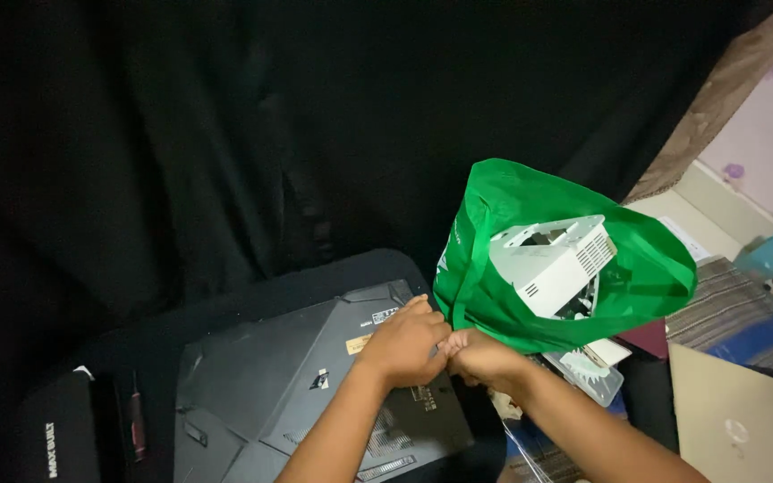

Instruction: Disassembling a laptop by removing screws from the back panel and prying the cover off

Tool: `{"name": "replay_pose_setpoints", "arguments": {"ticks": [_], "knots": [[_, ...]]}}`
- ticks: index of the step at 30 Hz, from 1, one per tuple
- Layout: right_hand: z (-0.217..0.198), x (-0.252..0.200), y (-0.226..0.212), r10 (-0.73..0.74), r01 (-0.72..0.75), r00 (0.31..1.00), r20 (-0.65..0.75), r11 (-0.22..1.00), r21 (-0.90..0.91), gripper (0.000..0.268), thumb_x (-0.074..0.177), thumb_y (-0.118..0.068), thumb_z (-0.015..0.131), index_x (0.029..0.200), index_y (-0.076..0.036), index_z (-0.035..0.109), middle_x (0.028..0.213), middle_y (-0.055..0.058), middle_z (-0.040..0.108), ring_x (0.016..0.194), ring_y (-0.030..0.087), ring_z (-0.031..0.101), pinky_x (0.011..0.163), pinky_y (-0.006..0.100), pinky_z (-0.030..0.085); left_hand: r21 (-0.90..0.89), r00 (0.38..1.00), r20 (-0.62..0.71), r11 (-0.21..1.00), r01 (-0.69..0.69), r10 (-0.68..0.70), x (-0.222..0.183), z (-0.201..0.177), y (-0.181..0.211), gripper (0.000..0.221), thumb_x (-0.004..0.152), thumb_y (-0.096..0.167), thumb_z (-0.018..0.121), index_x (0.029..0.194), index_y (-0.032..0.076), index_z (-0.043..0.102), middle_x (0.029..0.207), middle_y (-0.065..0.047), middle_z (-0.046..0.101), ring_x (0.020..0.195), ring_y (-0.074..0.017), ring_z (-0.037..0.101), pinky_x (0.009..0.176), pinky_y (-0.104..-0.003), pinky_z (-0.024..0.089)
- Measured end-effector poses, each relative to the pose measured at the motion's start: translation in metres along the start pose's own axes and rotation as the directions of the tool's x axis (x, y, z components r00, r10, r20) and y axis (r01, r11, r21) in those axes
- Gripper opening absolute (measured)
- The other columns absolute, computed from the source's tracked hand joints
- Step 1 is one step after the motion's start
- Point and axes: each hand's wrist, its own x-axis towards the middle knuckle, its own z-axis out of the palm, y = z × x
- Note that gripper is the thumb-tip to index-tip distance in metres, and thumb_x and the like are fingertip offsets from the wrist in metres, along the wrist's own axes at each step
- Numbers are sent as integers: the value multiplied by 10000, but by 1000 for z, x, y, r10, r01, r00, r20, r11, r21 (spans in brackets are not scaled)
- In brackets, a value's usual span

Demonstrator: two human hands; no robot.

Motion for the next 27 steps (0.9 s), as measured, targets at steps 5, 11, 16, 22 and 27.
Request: {"name": "replay_pose_setpoints", "arguments": {"ticks": [5,11,16,22,27], "knots": [[1,3,1,-19,19,1000,-2,1000,7,216,759,128,652,891,-41,680,518,-19,434,389,91,323,330,228,248,4,999,-27,1000,22,-22,1,2,1,260,817,385,629,749,136,661,774,-111,667,897,-322,636,1178,-485,412],[-2,4,5,-36,37,999,-13,999,18,210,770,126,665,915,-23,699,501,-13,426,377,98,331,321,227,273,-6,999,23,999,44,-44,5,-1,1,280,835,399,589,725,149,652,753,-89,669,886,-306,636,1190,-474,393],[-4,1,12,-33,33,999,-19,999,35,208,779,125,674,933,-10,713,488,-8,420,368,104,337,314,226,292,-45,997,44,997,65,-63,3,0,0,272,833,374,583,719,141,666,755,-93,681,889,-304,642,1201,-477,380],[8,-54,-8,-13,13,1000,6,998,55,290,838,50,633,1064,-105,727,620,-21,405,464,76,319,388,234,184,-21,998,65,1000,-14,16,4,-1,-1,247,868,275,572,730,86,651,757,-91,638,855,-334,571,1118,-505,385],[0,-57,16,-22,22,1000,-3,994,103,290,849,62,700,1097,-90,692,621,-4,414,490,96,385,382,244,238,-47,999,44,999,2,0,5,-5,1,195,836,167,542,693,75,639,713,-73,620,814,-322,542,1067,-461,407]]}}
